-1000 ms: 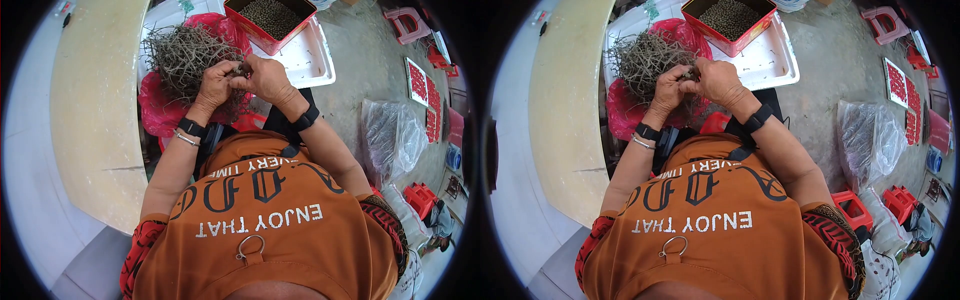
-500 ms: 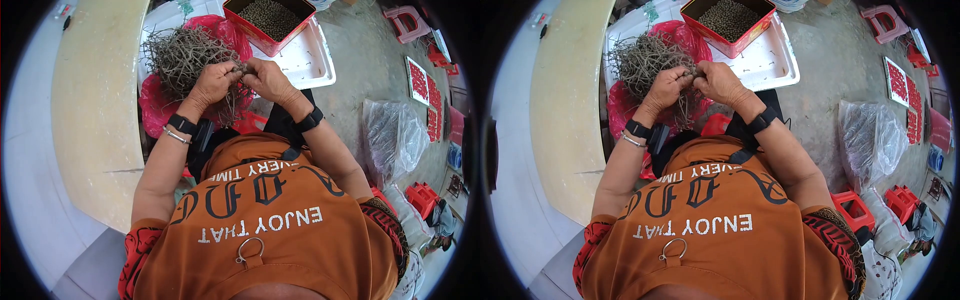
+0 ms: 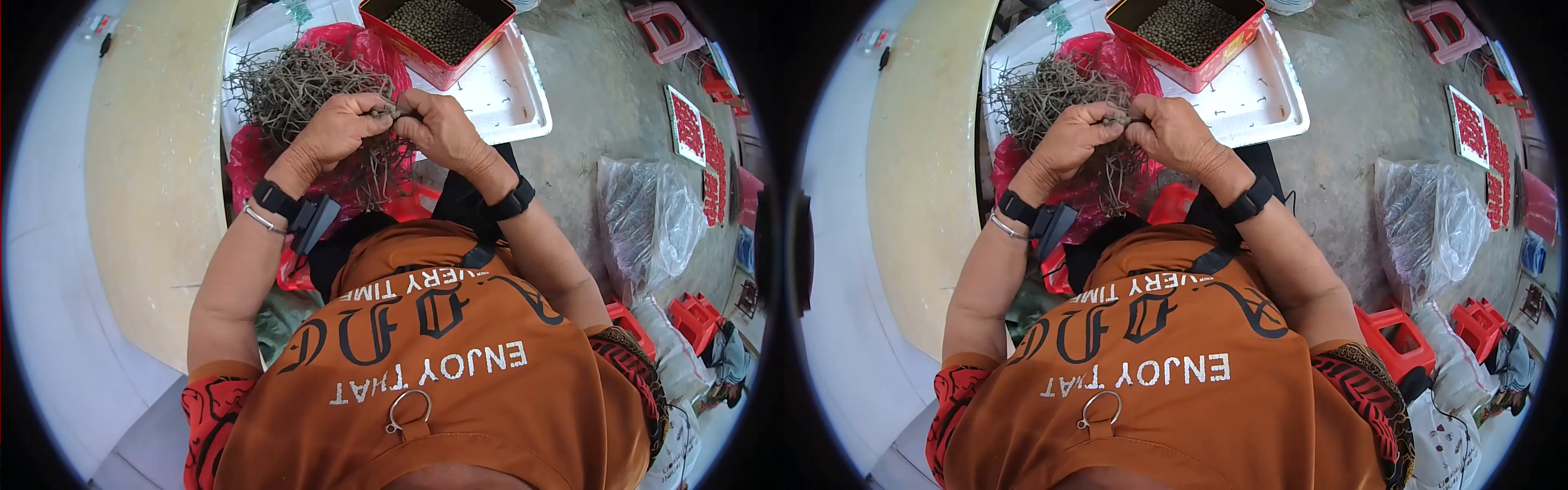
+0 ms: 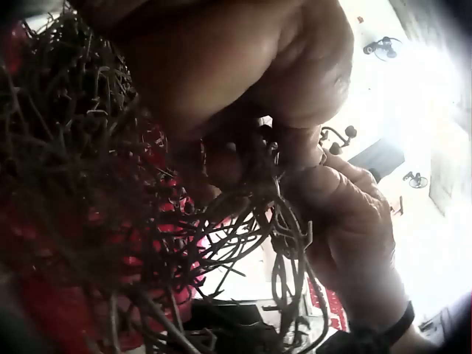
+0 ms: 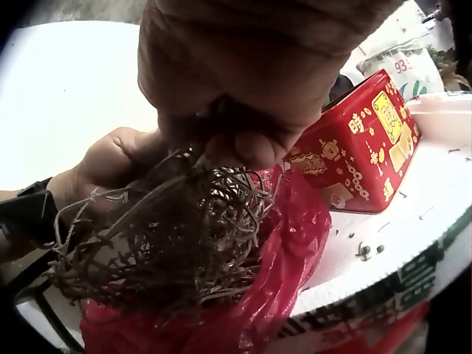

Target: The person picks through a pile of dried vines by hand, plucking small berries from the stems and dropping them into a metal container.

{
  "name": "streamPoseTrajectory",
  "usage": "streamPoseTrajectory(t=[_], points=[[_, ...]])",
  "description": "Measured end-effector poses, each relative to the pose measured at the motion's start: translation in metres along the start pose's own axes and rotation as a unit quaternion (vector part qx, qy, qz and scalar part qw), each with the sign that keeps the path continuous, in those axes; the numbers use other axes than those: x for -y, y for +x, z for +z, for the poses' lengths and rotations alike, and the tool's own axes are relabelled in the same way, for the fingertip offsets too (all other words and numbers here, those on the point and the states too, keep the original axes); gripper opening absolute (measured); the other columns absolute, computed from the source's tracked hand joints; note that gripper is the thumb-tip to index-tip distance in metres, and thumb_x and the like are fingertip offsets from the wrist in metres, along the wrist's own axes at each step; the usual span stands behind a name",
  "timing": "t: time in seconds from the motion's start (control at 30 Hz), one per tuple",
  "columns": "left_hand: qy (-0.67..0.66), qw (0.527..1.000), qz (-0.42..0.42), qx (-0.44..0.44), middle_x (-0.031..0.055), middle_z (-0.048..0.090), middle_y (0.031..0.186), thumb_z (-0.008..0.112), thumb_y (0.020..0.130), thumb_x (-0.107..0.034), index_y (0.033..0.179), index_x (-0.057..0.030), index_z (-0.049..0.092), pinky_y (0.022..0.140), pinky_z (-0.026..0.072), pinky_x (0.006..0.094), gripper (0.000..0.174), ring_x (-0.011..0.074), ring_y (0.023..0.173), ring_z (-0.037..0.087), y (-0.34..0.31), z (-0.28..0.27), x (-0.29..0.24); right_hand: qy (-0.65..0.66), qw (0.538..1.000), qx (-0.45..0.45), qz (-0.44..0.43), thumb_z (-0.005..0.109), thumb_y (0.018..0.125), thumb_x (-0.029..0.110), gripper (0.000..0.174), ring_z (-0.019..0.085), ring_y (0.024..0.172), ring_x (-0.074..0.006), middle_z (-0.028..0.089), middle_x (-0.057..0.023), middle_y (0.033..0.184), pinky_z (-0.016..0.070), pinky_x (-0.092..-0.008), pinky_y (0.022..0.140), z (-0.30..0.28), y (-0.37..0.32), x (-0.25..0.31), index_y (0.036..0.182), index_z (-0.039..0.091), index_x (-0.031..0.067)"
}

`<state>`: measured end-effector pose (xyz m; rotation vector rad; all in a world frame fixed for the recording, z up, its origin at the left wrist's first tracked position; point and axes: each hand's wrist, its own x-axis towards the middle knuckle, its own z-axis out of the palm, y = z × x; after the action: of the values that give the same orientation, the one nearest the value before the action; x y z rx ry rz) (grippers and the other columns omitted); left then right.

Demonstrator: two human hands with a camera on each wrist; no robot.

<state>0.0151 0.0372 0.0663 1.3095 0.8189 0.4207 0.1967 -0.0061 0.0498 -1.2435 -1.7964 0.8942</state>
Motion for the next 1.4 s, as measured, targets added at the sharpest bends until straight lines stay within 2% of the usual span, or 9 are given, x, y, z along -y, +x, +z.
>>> streamPoseTrajectory(t=[0.2, 0.47, 0.57, 0.6, 0.7, 0.87, 1.1, 1.27, 1.4], points=[[-0.070, 0.996, 0.039, 0.047, -0.0011, 0.058, 0.080, 0.057, 0.086, -0.015, 0.094, -0.0005, 0.059, 0.072, 0.0428, 0.0214, 0.017, 0.0064, 0.074, 0.051, -0.004, 0.013, -0.018, 0.089, 0.996, -0.023, -0.014, 0.055, 0.083, 0.013, 0.013, 0.046, 0.053, -0.0109, 0.051, -0.0040, 0.061, 0.0404, -0.0256, 0.049, -0.006, -0.002, 0.006, 0.082, 0.053, 0.0004], [-0.121, 0.989, 0.036, 0.073, 0.0013, 0.060, 0.090, 0.057, 0.081, -0.006, 0.099, 0.0011, 0.059, 0.077, 0.0432, 0.0218, 0.019, 0.0091, 0.080, 0.056, -0.005, 0.006, -0.016, 0.343, 0.930, 0.043, 0.124, 0.053, 0.085, 0.016, 0.013, 0.046, 0.056, -0.0097, 0.051, -0.0027, 0.063, 0.0377, -0.0228, 0.047, -0.010, 0.002, 0.018, 0.081, 0.054, 0.0035], [-0.066, 0.991, 0.113, -0.013, 0.0005, 0.059, 0.080, 0.058, 0.079, -0.007, 0.089, -0.0002, 0.060, 0.074, 0.0430, 0.0221, 0.012, 0.0083, 0.073, 0.053, -0.005, -0.007, -0.008, 0.588, 0.796, 0.090, 0.115, 0.051, 0.084, 0.011, 0.009, 0.045, 0.054, -0.0106, 0.050, -0.0047, 0.063, 0.0341, -0.0205, 0.044, -0.011, 0.005, 0.002, 0.081, 0.054, 0.0038], [-0.038, 0.987, 0.148, -0.056, 0.0001, 0.058, 0.075, 0.059, 0.078, -0.007, 0.084, -0.0008, 0.061, 0.073, 0.0429, 0.0223, 0.009, 0.0080, 0.070, 0.052, -0.006, -0.007, -0.010, 0.588, 0.795, 0.093, 0.115, 0.051, 0.084, 0.011, 0.009, 0.045, 0.054, -0.0106, 0.050, -0.0047, 0.063, 0.0341, -0.0205, 0.044, -0.012, 0.006, 0.000, 0.081, 0.054, 0.0038], [-0.093, 0.993, 0.060, -0.041, -0.0005, 0.057, 0.074, 0.060, 0.077, -0.006, 0.082, -0.0016, 0.061, 0.073, 0.0428, 0.0221, 0.006, 0.0078, 0.071, 0.052, -0.005, -0.009, -0.019, 0.677, 0.726, 0.002, 0.124, 0.048, 0.081, 0.006, 0.006, 0.042, 0.050, -0.0111, 0.048, -0.0062, 0.062, 0.0316, -0.0207, 0.042, -0.016, 0.008, -0.003, 0.080, 0.053, 0.0030], [-0.128, 0.991, 0.010, -0.035, -0.0027, 0.055, 0.072, 0.063, 0.076, -0.004, 0.078, -0.0035, 0.060, 0.072, 0.0423, 0.0213, 0.004, 0.0067, 0.071, 0.050, -0.001, 0.004, -0.019, 0.553, 0.803, -0.060, 0.212, 0.050, 0.080, 0.006, 0.005, 0.041, 0.051, -0.0094, 0.048, -0.0036, 0.062, 0.0312, -0.0216, 0.041, -0.027, 0.005, 0.006, 0.081, 0.053, 0.0029], [-0.012, 0.999, 0.039, -0.030, -0.0017, 0.058, 0.075, 0.067, 0.074, -0.007, 0.084, -0.0006, 0.062, 0.066, 0.0445, 0.0222, 0.013, 0.0064, 0.069, 0.052, 0.000, 0.005, -0.012, 0.236, 0.971, -0.003, 0.044, 0.064, 0.078, 0.022, 0.023, 0.049, 0.055, -0.0083, 0.054, -0.0015, 0.064, 0.0376, -0.0240, 0.044, -0.016, 0.000, 0.023, 0.078, 0.056, 0.0005], [0.164, 0.984, 0.052, -0.048, 0.0009, 0.061, 0.073, 0.068, 0.072, -0.010, 0.088, 0.0014, 0.063, 0.062, 0.0457, 0.0242, 0.020, 0.0063, 0.067, 0.052, -0.002, 0.011, -0.017, -0.019, 0.999, 0.029, 0.003, 0.068, 0.074, 0.030, 0.034, 0.056, 0.056, -0.0157, 0.055, -0.0068, 0.060, 0.0425, -0.0292, 0.050, -0.021, 0.010, 0.031, 0.077, 0.056, -0.0010], [0.193, 0.979, 0.056, -0.024, -0.0020, 0.060, 0.076, 0.071, 0.074, -0.017, 0.087, 0.0003, 0.063, 0.066, 0.0438, 0.0213, 0.023, 0.0047, 0.072, 0.052, -0.004, 0.010, -0.022, -0.158, 0.985, 0.062, 0.029, 0.065, 0.071, 0.045, 0.046, 0.058, 0.065, -0.0333, 0.058, -0.0168, 0.066, 0.0464, -0.0393, 0.059, -0.017, 0.018, 0.032, 0.077, 0.058, -0.0006]])
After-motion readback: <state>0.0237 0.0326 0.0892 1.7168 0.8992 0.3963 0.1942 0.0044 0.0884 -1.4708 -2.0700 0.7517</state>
